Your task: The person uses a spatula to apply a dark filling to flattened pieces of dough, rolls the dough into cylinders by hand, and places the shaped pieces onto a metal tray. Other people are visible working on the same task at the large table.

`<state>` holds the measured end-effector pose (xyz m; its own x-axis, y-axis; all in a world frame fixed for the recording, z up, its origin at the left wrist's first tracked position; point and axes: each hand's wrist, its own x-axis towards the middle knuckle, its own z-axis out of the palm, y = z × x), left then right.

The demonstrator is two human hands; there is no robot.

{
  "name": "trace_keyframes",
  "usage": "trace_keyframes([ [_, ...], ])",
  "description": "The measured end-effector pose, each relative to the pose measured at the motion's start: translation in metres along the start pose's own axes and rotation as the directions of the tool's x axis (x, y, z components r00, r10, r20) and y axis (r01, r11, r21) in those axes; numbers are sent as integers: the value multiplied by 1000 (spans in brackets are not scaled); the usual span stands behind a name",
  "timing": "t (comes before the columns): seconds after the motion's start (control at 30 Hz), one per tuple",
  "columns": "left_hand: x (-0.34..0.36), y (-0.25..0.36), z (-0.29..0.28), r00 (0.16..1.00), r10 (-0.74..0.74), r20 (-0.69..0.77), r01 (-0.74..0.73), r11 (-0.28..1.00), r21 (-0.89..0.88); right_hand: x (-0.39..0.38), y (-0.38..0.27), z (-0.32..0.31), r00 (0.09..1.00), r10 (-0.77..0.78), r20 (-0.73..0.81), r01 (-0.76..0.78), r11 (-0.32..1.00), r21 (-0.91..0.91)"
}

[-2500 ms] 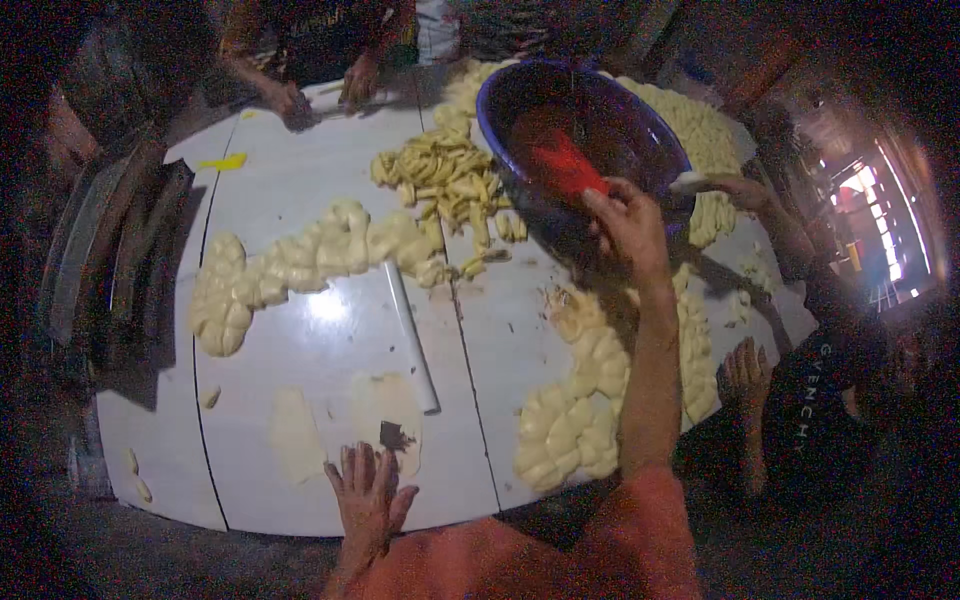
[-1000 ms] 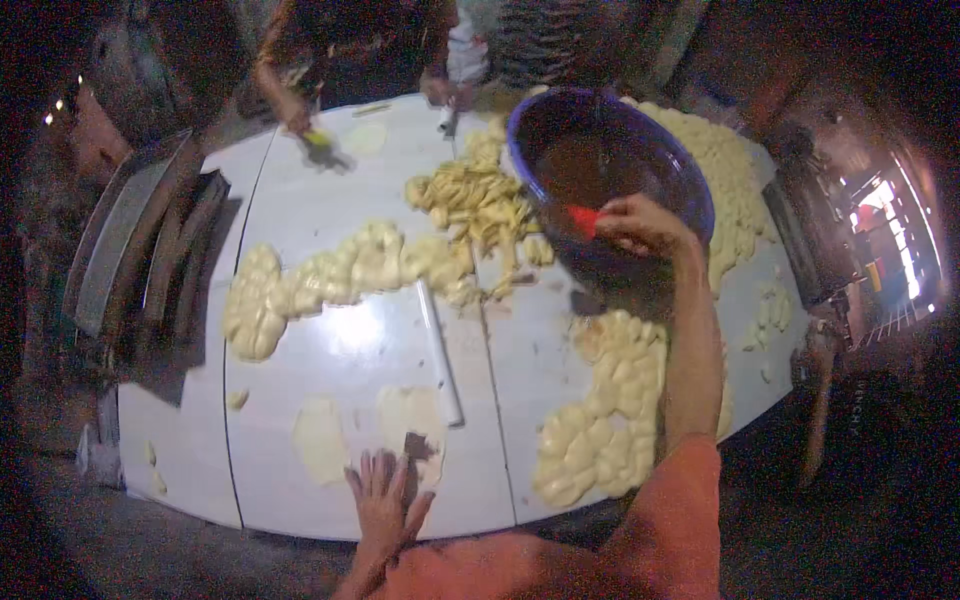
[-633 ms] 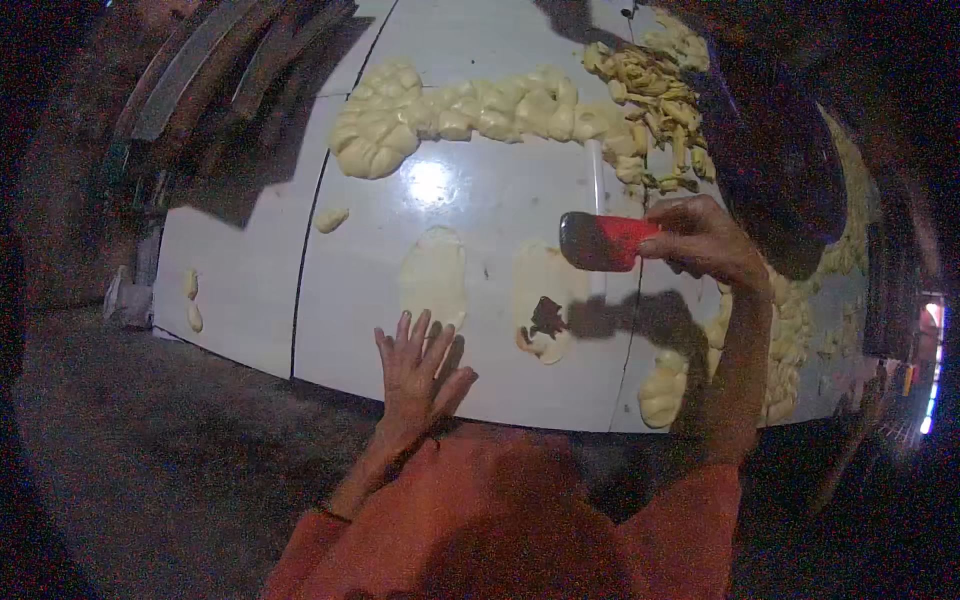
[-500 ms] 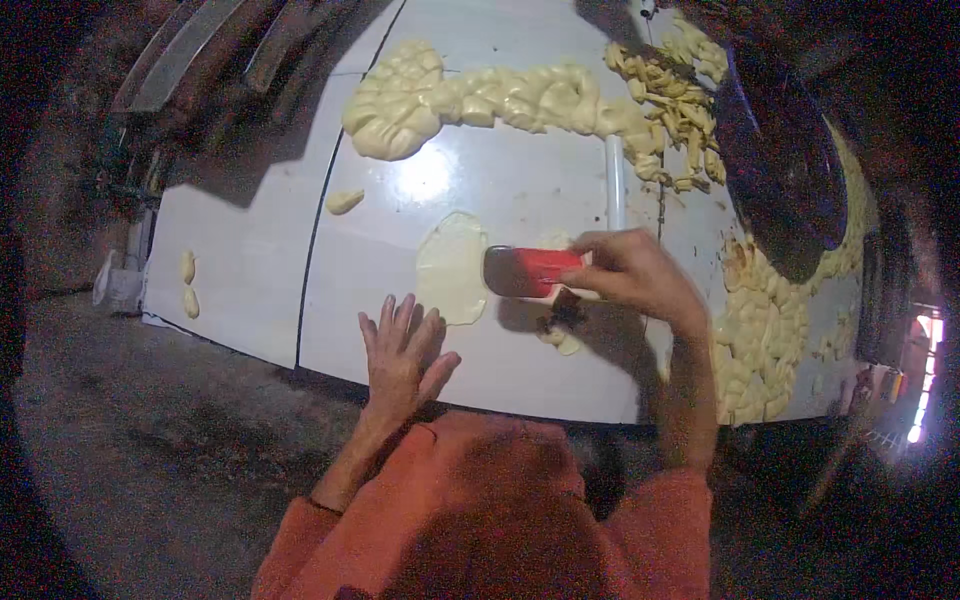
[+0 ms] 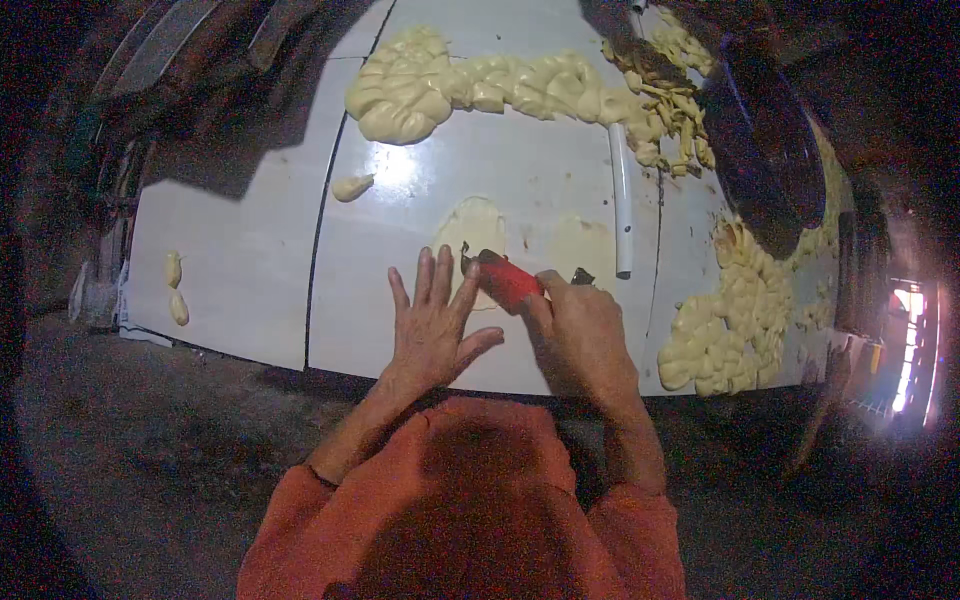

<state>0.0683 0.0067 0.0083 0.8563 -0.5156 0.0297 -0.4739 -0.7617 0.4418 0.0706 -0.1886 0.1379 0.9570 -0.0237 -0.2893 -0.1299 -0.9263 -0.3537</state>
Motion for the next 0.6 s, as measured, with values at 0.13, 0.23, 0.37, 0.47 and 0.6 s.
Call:
trace_keyframes([
  [0.13,-3,-6,-1,999,-32,9,32,999,31,-4,8,1,996,85,-16,-85,996,-1],
  [0.23,-5,-5,2,1000,20,16,-20,1000,18,-4,12,11,995,84,-56,-84,996,-5],
  [0.37,-12,-5,1,999,26,18,-27,1000,11,-9,10,19,989,78,-123,-72,996,49],
  [0.47,-18,-9,-6,998,-61,-2,61,998,34,-5,13,27,995,20,-98,-15,998,54],
  [0.6,-23,-12,-4,999,-51,7,51,997,55,2,13,31,983,17,-182,2,995,100],
])
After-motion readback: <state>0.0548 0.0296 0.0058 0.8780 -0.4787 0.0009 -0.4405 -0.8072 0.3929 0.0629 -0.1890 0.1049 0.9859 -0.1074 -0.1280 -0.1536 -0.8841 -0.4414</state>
